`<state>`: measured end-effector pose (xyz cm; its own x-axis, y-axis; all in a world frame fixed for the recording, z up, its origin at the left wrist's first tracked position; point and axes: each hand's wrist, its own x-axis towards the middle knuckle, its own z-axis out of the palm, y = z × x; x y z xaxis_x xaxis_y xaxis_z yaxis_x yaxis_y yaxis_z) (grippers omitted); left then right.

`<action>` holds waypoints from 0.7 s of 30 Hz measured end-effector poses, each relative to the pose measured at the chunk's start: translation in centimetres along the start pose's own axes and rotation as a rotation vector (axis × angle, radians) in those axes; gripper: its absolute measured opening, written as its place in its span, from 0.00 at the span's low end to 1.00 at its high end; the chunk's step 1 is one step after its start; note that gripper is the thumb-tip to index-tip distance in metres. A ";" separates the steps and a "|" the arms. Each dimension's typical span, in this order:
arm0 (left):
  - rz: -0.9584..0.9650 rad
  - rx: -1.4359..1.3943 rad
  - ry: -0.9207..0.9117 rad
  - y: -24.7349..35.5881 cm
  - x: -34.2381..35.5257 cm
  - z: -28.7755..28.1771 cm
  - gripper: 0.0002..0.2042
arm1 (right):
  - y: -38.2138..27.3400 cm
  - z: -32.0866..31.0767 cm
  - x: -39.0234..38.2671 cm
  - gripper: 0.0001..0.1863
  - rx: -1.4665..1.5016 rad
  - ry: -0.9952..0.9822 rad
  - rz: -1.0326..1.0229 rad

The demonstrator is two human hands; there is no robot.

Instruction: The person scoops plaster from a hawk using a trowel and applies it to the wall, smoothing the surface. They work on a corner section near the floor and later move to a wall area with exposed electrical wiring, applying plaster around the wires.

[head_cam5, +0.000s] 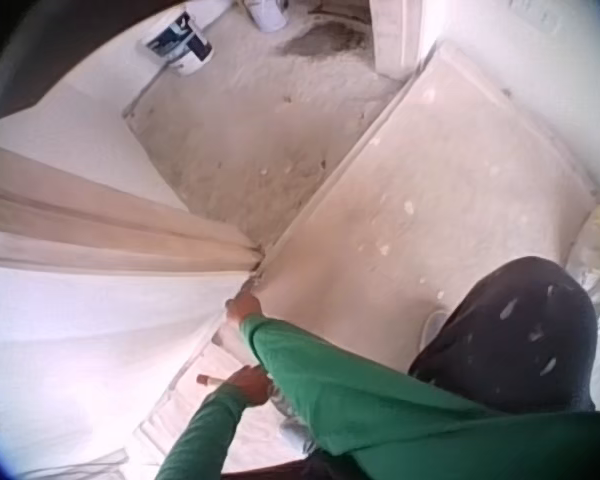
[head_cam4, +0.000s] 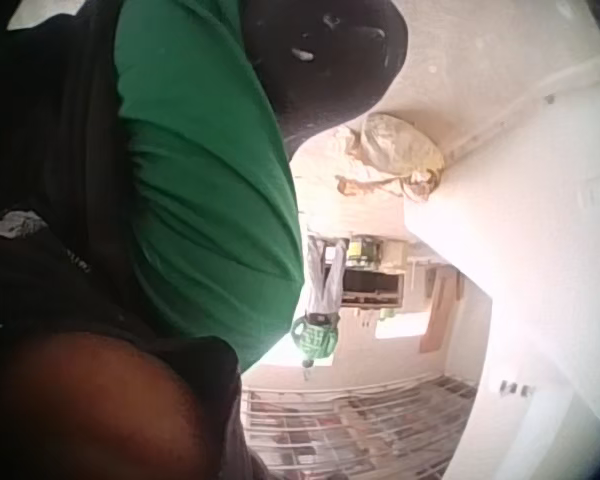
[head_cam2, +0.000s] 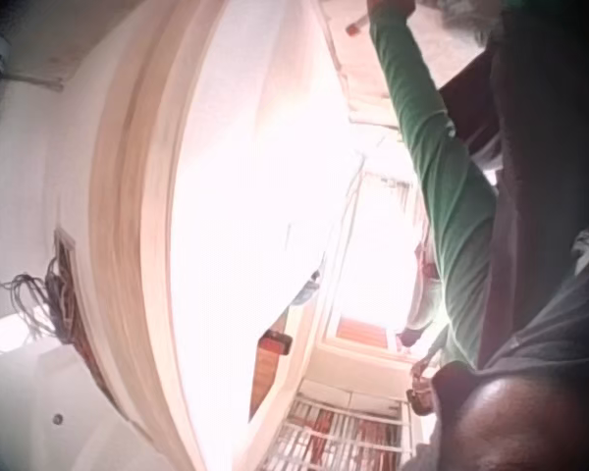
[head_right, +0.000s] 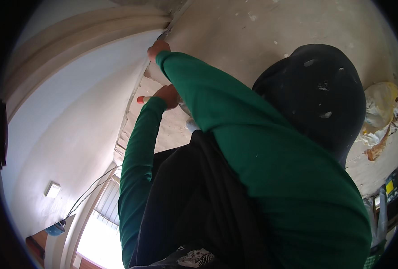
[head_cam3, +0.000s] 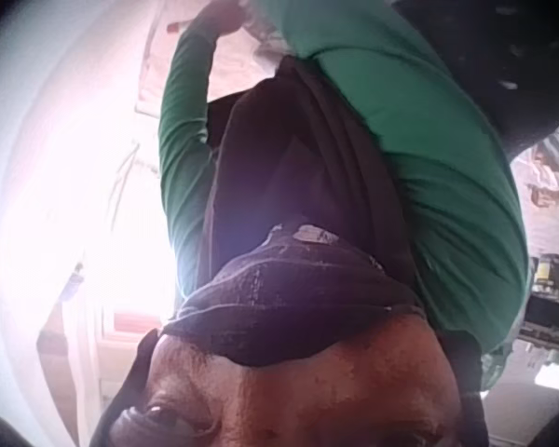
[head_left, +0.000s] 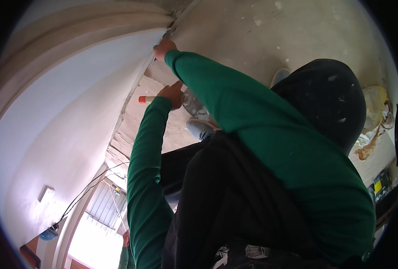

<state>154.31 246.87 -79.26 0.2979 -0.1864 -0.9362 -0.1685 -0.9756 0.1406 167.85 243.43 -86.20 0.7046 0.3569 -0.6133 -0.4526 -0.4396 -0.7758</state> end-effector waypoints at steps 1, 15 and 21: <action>0.002 0.001 0.001 0.0 -0.1 -0.1 0.12 | 0.4 0.2 -0.3 0.20 0.046 0.009 0.046; -0.069 -0.019 0.053 -0.5 0.1 1.2 0.34 | 6.1 1.6 0.3 0.12 0.941 0.019 0.127; -0.063 -0.041 0.111 -0.9 0.3 2.0 0.37 | 3.6 0.6 -1.3 0.13 1.023 0.022 0.110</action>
<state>152.66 247.93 -80.30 0.4093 -0.1345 -0.9024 -0.1089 -0.9892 0.0980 164.98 241.85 -88.31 0.6361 0.3373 -0.6940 -0.7570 0.4473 -0.4764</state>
